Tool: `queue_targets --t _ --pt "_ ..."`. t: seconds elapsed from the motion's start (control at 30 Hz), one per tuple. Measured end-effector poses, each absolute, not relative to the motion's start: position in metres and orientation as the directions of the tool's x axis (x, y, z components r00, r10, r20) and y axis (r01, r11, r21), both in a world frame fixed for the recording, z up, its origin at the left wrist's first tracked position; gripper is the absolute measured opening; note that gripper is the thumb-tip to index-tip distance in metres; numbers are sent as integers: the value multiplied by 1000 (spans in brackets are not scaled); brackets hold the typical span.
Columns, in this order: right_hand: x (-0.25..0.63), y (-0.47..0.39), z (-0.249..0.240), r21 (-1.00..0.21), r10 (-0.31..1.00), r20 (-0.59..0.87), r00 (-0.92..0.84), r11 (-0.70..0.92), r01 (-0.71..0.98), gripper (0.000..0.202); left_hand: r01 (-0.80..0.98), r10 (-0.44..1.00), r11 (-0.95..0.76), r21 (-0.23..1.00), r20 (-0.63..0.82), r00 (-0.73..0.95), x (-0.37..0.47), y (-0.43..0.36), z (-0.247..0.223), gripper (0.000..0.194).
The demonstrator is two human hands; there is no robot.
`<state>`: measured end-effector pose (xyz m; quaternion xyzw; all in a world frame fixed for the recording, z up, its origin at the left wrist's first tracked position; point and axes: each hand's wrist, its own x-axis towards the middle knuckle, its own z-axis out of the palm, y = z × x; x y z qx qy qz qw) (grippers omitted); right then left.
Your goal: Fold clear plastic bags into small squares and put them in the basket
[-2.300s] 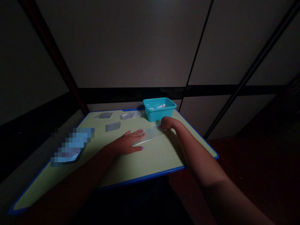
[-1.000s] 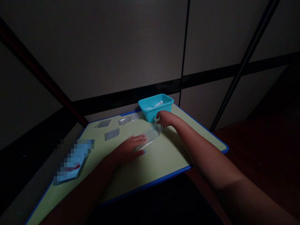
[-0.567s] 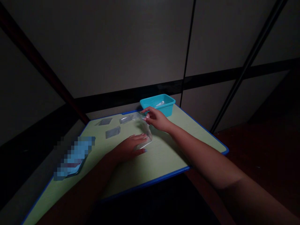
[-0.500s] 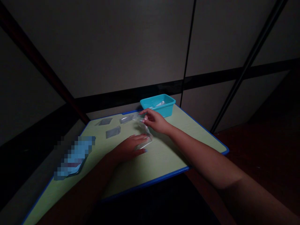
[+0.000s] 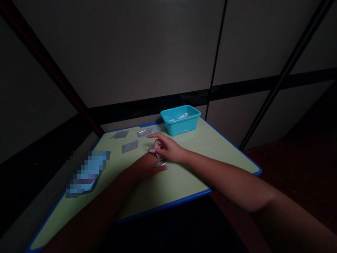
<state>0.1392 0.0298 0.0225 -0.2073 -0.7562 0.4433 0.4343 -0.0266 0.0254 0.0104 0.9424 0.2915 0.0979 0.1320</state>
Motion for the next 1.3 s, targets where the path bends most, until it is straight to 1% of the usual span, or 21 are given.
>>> queue_targets --t 0.1,0.17,0.23,0.27,0.3,0.33,0.37,0.4,0.43,0.47,0.5,0.57,0.63,0.7,0.73,0.8,0.9,1.1,1.2,1.3 --pt "137 32 24 -893 752 425 -504 438 -101 45 540 589 -781 314 86 803 -28 25 8 48" --pt "141 39 27 -916 819 389 -421 392 -84 35 556 607 -771 310 95 789 -29 24 7 47" --pt "151 49 31 -927 891 354 -286 374 19 26 552 607 -774 310 115 786 -30 23 7 48" --pt "158 55 34 -918 912 349 -215 379 118 27 539 597 -781 315 124 793 -30 22 8 48" --pt "166 59 38 -886 919 362 -159 392 246 27 519 579 -792 321 127 805 -30 22 9 48" --pt "174 62 41 -828 913 377 -157 408 385 26 502 563 -800 330 124 817 -30 21 9 48" --pt "181 64 45 -748 911 352 -214 411 522 26 492 555 -802 338 119 823 -30 21 10 48" --pt "188 64 48 -656 916 279 -287 400 639 27 490 554 -801 344 114 825 -30 20 11 49" --pt "193 62 51 -583 910 166 -381 402 706 31 493 557 -797 348 109 823 -30 20 11 50" --pt "197 59 54 -536 879 54 -474 426 729 36 498 563 -793 351 110 819 -30 20 11 51" --pt "200 55 56 -504 838 -36 -544 455 734 43 502 568 -790 351 114 815 -30 20 10 51" --pt "200 46 58 -453 763 -158 -627 508 733 70 499 569 -793 349 132 812 -30 21 9 52" --pt "195 40 57 -390 724 -221 -653 548 740 95 486 559 -802 346 150 816 -29 21 7 52" --pt "190 38 53 -341 702 -267 -660 572 746 107 473 547 -809 349 154 823 -29 21 7 51" --pt "188 38 51 -330 696 -281 -661 577 747 109 468 542 -812 349 152 827 -28 21 8 50" --pt "185 39 47 -331 697 -286 -657 571 751 105 468 537 -814 344 141 832 -28 20 9 48" --pt "184 41 43 -360 703 -260 -662 566 742 95 488 554 -808 331 146 819 -27 19 13 48" --pt "182 38 40 -391 714 -207 -669 566 726 82 500 571 -807 313 201 796 -27 15 20 44" --pt "178 34 41 -360 726 -226 -649 557 749 80 511 575 -807 296 198 794 -28 15 20 42" --pt "173 30 43 -311 744 -264 -614 537 784 80 495 568 -810 315 209 796 -29 16 17 40"
